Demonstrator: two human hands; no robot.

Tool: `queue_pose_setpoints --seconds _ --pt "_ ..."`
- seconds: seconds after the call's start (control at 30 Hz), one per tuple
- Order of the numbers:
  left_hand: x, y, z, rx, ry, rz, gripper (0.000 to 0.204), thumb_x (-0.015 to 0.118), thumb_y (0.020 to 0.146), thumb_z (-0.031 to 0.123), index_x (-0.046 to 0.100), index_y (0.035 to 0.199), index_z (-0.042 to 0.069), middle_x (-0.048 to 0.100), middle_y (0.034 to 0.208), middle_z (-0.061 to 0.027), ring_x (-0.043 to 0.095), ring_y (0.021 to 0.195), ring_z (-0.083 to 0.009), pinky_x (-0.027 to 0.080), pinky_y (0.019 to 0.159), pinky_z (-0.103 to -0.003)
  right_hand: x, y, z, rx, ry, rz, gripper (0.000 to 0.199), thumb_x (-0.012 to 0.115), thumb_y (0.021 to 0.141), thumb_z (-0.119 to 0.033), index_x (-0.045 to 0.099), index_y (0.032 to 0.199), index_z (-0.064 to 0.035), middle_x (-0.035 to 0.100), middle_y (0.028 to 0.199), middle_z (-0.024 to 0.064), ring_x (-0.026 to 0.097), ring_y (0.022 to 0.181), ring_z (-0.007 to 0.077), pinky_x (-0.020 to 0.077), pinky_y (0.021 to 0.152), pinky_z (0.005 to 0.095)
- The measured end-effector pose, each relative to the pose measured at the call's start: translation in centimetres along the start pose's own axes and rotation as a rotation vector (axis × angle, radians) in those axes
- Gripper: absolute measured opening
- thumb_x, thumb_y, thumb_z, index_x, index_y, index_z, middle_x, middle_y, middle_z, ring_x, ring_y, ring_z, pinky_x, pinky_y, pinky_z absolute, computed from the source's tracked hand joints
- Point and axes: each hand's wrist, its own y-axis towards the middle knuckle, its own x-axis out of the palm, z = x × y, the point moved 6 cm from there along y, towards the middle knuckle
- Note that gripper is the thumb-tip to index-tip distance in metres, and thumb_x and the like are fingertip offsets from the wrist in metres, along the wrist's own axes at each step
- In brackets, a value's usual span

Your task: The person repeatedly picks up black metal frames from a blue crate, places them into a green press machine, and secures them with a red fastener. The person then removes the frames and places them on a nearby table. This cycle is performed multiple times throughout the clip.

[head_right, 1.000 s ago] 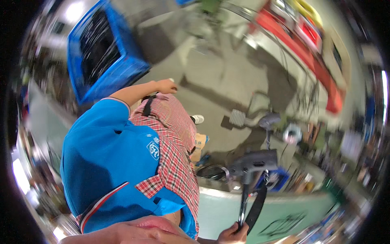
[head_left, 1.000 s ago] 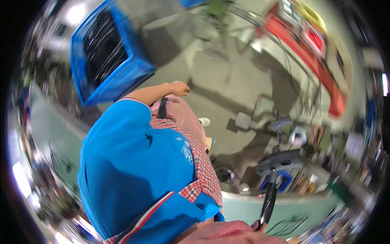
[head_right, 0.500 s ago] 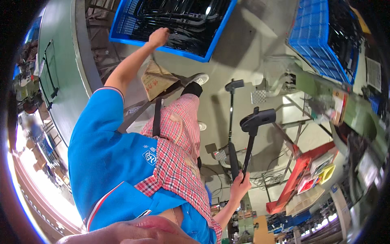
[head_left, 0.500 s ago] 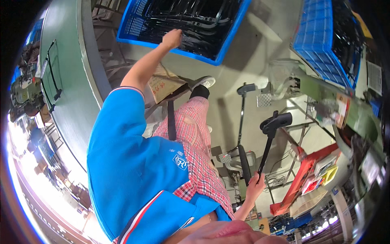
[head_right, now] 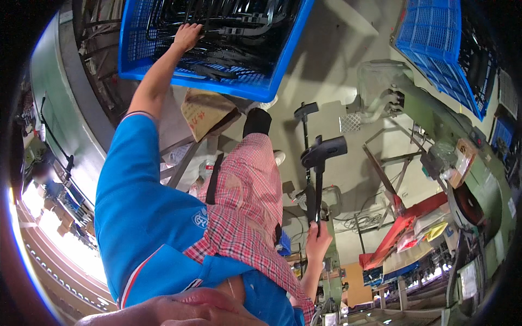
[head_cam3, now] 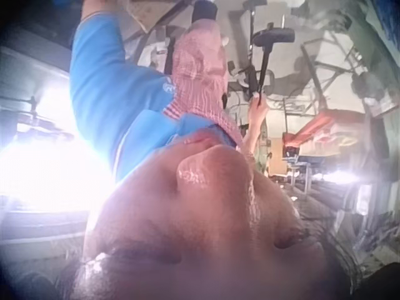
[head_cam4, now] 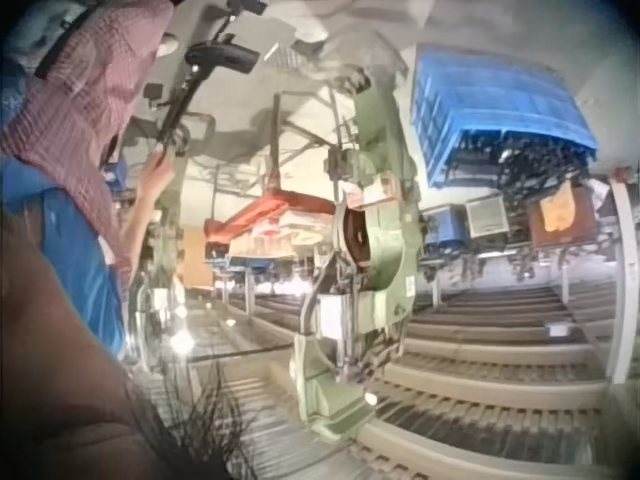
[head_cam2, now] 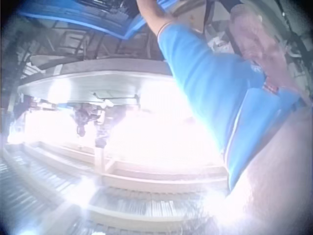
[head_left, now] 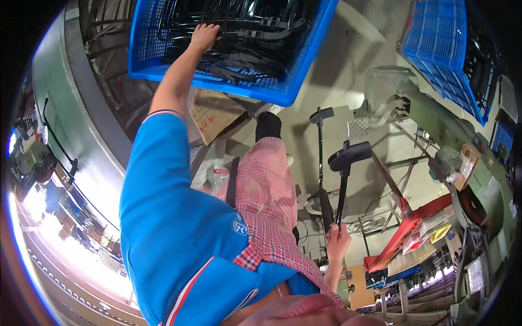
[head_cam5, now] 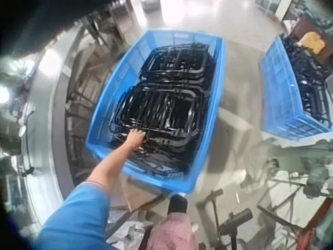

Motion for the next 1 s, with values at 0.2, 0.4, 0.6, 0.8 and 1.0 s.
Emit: queue_pose_setpoints --seconds 0.2,0.4,0.6,0.8,1.0 --pt "-25.7 -3.7 4.1 0.043 -0.336 0.405 0.025 0.055 0.095 0.033 0.058 0.104 0.01 0.067 0.086 -0.0156 0.064 0.077 -0.039 0.051 0.064 -0.049 -4.7 1.1 1.2 -0.196 0.005 0.188 0.02 0.052 0.097 -0.018 0.063 0.093 -0.0015 0.051 0.061 0.0059 0.046 0.054 0.0102 0.0379 0.049 0.0269" --pt "-44.6 -13.4 17.4 0.281 -0.664 0.411 0.016 0.059 0.095 0.019 0.058 0.099 0.004 0.059 0.068 -0.0216 0.061 0.066 -0.0398 0.045 0.055 -0.042 -11.6 0.3 -0.9 -0.497 0.048 0.502 0.017 0.056 0.094 -0.015 0.061 0.101 0.0001 0.06 0.073 0.02 0.056 0.062 0.0359 0.0451 0.058 0.0377" --pt "-47.6 -14.4 33.4 0.598 -0.735 0.136 0.015 0.061 0.093 0.014 0.056 0.092 0.0 0.051 0.068 -0.0208 0.048 0.055 -0.0298 0.043 0.055 -0.039 -15.9 -2.0 -2.0 -0.603 0.132 0.509 0.016 0.061 0.091 -0.012 0.062 0.1 0.0004 0.061 0.074 0.0177 0.056 0.062 0.0337 0.0453 0.058 0.0368" --pt "-43.2 -15.1 50.0 0.806 -0.461 0.009 0.023 0.059 0.093 0.03 0.067 0.1 0.01 0.067 0.087 -0.0156 0.064 0.081 -0.038 0.052 0.069 -0.045 -20.8 1.1 -1.1 -0.769 0.128 0.482 0.02 0.065 0.087 -0.014 0.064 0.104 -0.0024 0.067 0.086 0.0197 0.065 0.077 0.0365 0.05 0.064 0.0404" --pt "-46.8 -15.6 62.0 0.982 -0.359 -0.013 0.03 0.057 0.093 0.036 0.069 0.104 0.011 0.068 0.085 -0.0148 0.066 0.077 -0.0357 0.053 0.068 -0.045 -27.2 4.4 -0.8 -0.765 0.081 0.584 0.045 0.065 0.089 -0.024 0.053 0.13 -0.0105 0.065 0.074 0.0201 0.063 0.069 0.0413 0.0492 0.061 0.0484"
